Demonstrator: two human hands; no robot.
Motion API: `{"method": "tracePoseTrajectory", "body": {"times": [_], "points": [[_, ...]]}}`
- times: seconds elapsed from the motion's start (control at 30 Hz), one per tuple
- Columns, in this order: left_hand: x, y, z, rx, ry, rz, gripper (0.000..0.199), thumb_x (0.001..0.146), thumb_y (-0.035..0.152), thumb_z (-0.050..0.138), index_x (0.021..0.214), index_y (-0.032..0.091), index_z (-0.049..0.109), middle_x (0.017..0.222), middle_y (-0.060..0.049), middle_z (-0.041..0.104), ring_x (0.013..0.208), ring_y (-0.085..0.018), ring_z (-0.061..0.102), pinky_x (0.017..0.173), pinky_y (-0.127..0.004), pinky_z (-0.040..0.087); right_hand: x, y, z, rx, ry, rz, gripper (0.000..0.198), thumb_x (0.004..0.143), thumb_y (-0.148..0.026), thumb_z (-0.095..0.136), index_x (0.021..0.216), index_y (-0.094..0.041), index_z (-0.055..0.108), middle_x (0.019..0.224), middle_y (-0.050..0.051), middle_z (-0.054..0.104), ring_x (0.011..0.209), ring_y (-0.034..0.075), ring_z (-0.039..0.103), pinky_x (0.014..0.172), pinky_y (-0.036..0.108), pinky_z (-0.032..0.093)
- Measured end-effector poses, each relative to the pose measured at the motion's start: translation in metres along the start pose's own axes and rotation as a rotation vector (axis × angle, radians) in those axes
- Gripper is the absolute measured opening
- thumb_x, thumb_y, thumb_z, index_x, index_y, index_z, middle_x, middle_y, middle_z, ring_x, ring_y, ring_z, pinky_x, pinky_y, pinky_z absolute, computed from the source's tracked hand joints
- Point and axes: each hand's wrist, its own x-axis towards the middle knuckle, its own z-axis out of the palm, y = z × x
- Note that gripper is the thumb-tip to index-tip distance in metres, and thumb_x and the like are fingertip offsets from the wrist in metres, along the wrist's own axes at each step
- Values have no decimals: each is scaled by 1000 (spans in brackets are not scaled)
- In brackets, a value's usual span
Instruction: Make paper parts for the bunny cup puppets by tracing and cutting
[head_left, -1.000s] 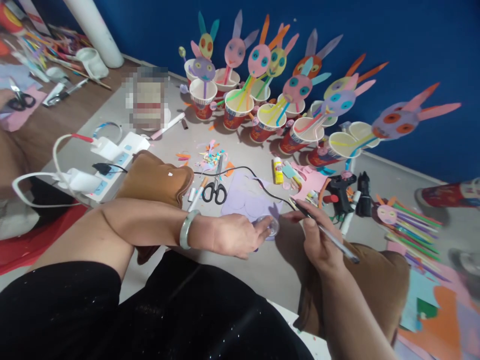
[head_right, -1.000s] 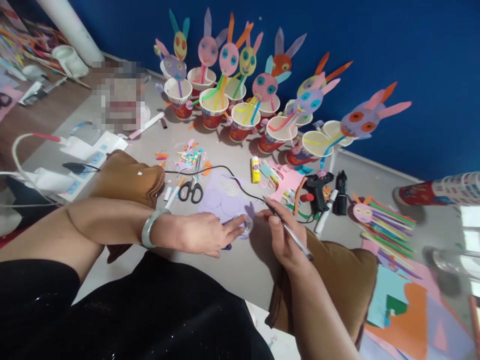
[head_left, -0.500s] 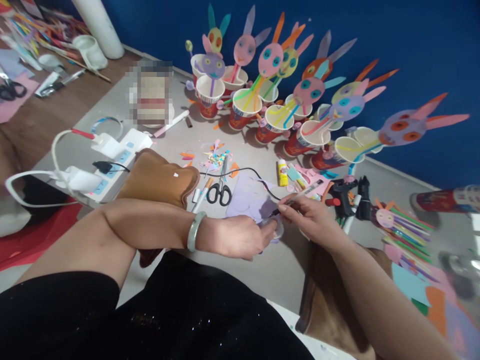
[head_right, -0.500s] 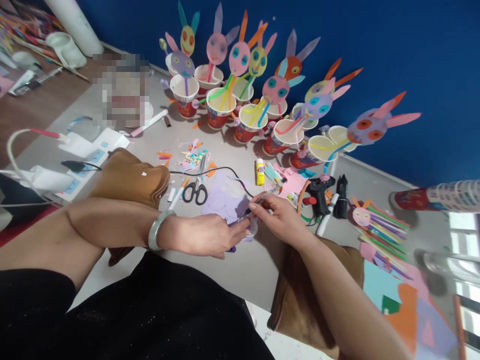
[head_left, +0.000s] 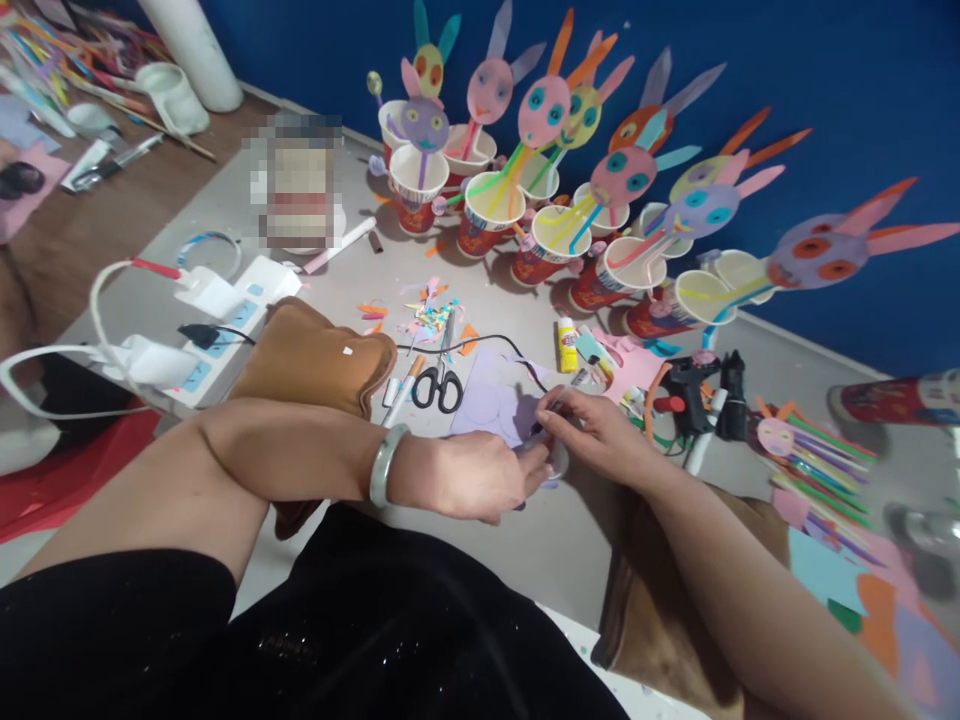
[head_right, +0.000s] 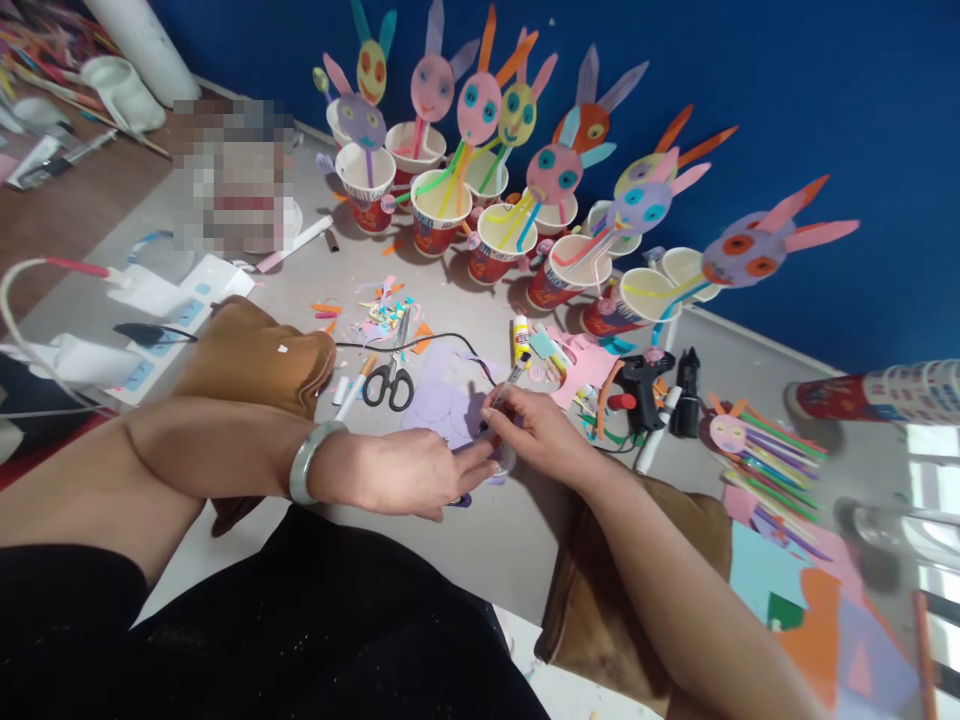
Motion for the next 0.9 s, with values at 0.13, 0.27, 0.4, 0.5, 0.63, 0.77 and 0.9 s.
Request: {"method": "tracePoseTrajectory", "body": {"times": [0.13, 0.27, 0.4, 0.5, 0.63, 0.77, 0.9], "points": [[0, -1, 1, -28, -6, -4, 77, 88, 43, 73, 148, 5, 44, 150, -28, 46, 91, -22, 69, 64, -31, 52, -4, 1, 0, 7, 16, 15, 24, 95, -44, 56, 86, -23, 63, 68, 0, 67, 59, 16, 59, 54, 27, 47], [0, -2, 3, -27, -19, -1, 77, 89, 45, 71, 150, 6, 43, 157, -28, 40, 90, -22, 69, 62, -31, 51, -9, 3, 0, 30, 55, 38, 25, 95, -45, 57, 86, -23, 63, 66, 0, 67, 58, 16, 60, 55, 28, 48], [1, -1, 2, -15, -36, -14, 79, 90, 46, 70, 153, 8, 41, 163, -28, 31, 91, -23, 70, 63, -32, 52, -12, 6, -1, 65, 89, 35, 25, 94, -46, 57, 85, -24, 63, 70, 0, 68, 62, 17, 63, 60, 29, 51], [2, 0, 1, -28, -70, -26, 81, 89, 47, 71, 153, 9, 42, 163, -29, 32, 94, -23, 70, 66, -32, 53, -15, 8, -3, 75, 118, 59, 27, 94, -48, 58, 84, -24, 63, 70, 0, 68, 63, 18, 64, 61, 30, 53], [3, 0, 2, -12, -80, -25, 86, 87, 48, 73, 156, 9, 39, 163, -30, 31, 92, -24, 71, 64, -32, 52, -24, 10, -1, 106, 177, 100, 29, 93, -51, 60, 84, -23, 64, 70, 0, 66, 59, 16, 61, 57, 30, 51], [2, 0, -3, -3, -114, -19, 84, 89, 49, 71, 156, 10, 39, 166, -27, 27, 92, -24, 71, 62, -33, 52, -35, 12, 6, 165, 258, 133, 32, 92, -54, 63, 84, -23, 65, 75, 2, 68, 57, 16, 62, 54, 30, 51], [3, 0, -10, -23, -159, -26, 86, 89, 47, 72, 158, 11, 37, 165, -28, 29, 92, -24, 71, 61, -31, 51, -45, 13, 10, 130, 299, 150, 30, 94, -49, 63, 80, -23, 65, 69, 2, 67, 57, 17, 62, 56, 31, 51]]}}
